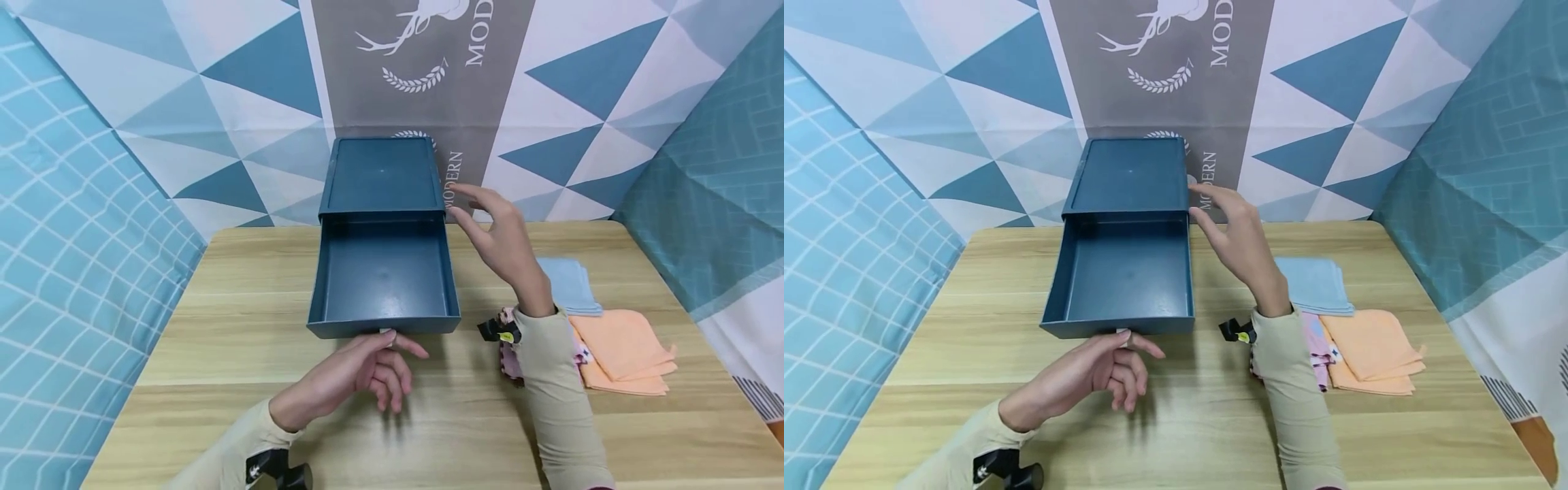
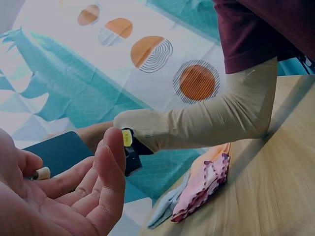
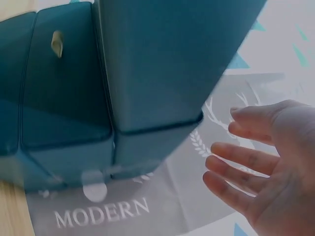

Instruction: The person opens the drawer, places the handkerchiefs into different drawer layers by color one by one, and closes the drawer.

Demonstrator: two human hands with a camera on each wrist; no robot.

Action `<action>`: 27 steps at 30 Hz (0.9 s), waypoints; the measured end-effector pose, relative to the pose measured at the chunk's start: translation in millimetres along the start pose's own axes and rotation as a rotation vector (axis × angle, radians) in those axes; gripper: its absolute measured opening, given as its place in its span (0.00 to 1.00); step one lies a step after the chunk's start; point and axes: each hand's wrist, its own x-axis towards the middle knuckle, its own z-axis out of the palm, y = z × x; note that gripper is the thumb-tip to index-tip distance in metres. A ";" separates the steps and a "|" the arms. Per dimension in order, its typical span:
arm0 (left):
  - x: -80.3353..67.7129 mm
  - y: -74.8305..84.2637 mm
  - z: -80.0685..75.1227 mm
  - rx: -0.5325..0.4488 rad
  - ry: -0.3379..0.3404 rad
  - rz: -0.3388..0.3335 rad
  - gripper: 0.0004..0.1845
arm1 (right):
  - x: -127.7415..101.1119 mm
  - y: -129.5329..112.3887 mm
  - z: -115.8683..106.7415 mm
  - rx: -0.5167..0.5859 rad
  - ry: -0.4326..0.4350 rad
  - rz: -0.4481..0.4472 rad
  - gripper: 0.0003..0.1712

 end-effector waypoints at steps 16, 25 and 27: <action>0.3 -4.8 3.2 -0.014 -0.013 0.020 0.30 | -38.2 45.5 -66.3 -0.242 -0.031 0.097 0.23; -0.4 -5.1 4.3 -0.019 0.005 0.002 0.31 | -56.8 75.7 -97.7 -0.291 -0.014 0.224 0.24; -0.9 -5.2 4.1 -0.022 0.008 0.000 0.31 | -58.6 80.7 -101.9 -0.297 -0.027 0.259 0.24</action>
